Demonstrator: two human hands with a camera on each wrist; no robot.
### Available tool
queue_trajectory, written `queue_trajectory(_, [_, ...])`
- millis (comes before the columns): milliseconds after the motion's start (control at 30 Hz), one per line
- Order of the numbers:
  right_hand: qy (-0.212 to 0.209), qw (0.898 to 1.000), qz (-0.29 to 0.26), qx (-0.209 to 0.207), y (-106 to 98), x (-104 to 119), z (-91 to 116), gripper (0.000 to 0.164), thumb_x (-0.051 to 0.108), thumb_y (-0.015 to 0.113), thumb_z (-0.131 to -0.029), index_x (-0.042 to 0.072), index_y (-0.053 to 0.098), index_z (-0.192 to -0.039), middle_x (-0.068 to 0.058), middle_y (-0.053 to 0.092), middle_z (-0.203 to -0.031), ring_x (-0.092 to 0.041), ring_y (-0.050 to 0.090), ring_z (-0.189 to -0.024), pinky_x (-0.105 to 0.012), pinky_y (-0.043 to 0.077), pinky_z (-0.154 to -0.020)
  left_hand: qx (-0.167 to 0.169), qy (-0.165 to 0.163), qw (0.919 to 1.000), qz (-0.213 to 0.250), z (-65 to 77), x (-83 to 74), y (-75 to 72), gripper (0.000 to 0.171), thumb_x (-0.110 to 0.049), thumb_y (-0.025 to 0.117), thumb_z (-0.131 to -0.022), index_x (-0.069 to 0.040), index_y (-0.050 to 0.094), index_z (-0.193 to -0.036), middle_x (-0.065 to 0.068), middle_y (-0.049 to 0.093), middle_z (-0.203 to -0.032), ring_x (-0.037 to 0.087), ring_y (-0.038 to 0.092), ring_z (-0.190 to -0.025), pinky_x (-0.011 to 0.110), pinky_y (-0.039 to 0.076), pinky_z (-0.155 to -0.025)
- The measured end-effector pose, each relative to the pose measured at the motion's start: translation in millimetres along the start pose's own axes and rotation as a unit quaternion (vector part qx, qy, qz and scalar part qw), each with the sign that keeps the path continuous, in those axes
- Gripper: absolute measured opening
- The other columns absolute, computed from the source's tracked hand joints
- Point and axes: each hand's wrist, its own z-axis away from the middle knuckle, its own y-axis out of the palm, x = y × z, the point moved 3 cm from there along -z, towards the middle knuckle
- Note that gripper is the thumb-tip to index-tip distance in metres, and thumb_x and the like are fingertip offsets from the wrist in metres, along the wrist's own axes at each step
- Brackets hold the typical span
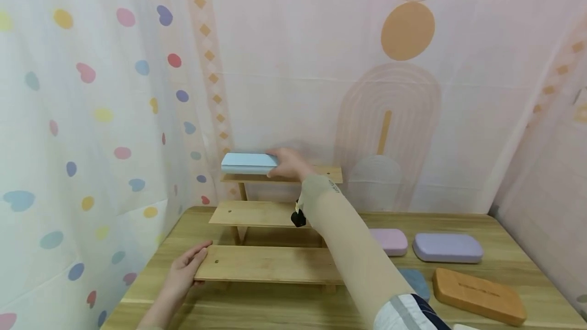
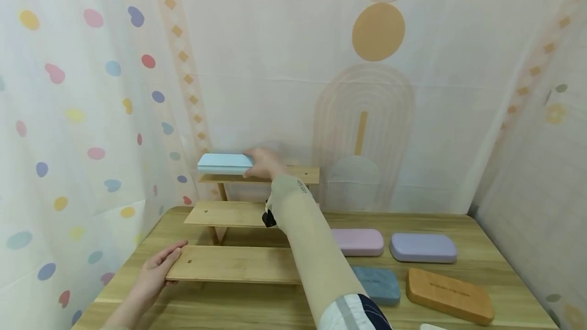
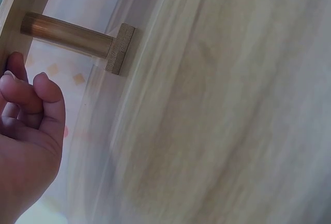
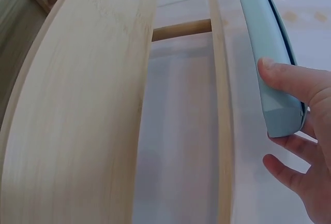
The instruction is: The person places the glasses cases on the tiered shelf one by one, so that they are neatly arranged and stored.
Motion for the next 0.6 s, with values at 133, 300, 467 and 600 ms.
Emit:
queue_trajectory(133, [0.003, 1.0, 0.005, 0.003, 3.1, -0.9, -0.3, 0.072, 0.021, 0.078, -0.083, 0.01, 0.044, -0.146, -0.007, 0.049, -0.143, -0.022, 0.049, -0.125, -0.035, 0.04, -0.103, -0.004, -0.006, 1.0, 0.003, 1.6, -0.8, 0.5, 0.054, -0.037, 0.057, -0.098, -0.004, 0.05, -0.14, -0.003, 0.064, -0.101, 0.014, 0.057, -0.059, 0.028, 0.05, -0.05])
queue_trajectory(300, [0.006, 1.0, 0.015, 0.008, 6.2, -2.1, 0.7, 0.07, 0.021, 0.077, -0.083, 0.01, 0.046, -0.145, -0.007, 0.051, -0.141, -0.021, 0.051, -0.121, -0.034, 0.042, -0.1, -0.004, -0.01, 0.9999, 0.006, 3.3, -1.0, 0.2, 0.054, -0.037, 0.057, -0.098, -0.005, 0.05, -0.14, -0.004, 0.064, -0.101, 0.014, 0.057, -0.059, 0.028, 0.05, -0.05])
queue_trajectory(467, [0.021, 1.0, 0.019, 0.014, 8.1, -1.2, 2.6, 0.07, 0.022, 0.077, -0.084, 0.011, 0.046, -0.145, -0.006, 0.05, -0.142, -0.022, 0.05, -0.123, -0.035, 0.041, -0.101, -0.007, -0.006, 1.0, 0.001, 4.1, 0.6, 0.1, 0.054, -0.038, 0.058, -0.098, -0.004, 0.051, -0.139, -0.006, 0.064, -0.098, 0.013, 0.057, -0.058, 0.027, 0.049, -0.049])
queue_trajectory(600, [0.025, 0.999, 0.031, 0.016, 9.3, 1.2, 3.3, 0.07, 0.024, 0.077, -0.083, 0.012, 0.047, -0.145, -0.005, 0.051, -0.141, -0.022, 0.05, -0.124, -0.035, 0.041, -0.101, -0.011, -0.001, 0.9999, -0.002, 5.2, 1.1, 0.3, 0.051, -0.037, 0.058, -0.098, -0.005, 0.053, -0.137, -0.007, 0.065, -0.097, 0.013, 0.056, -0.056, 0.027, 0.049, -0.048])
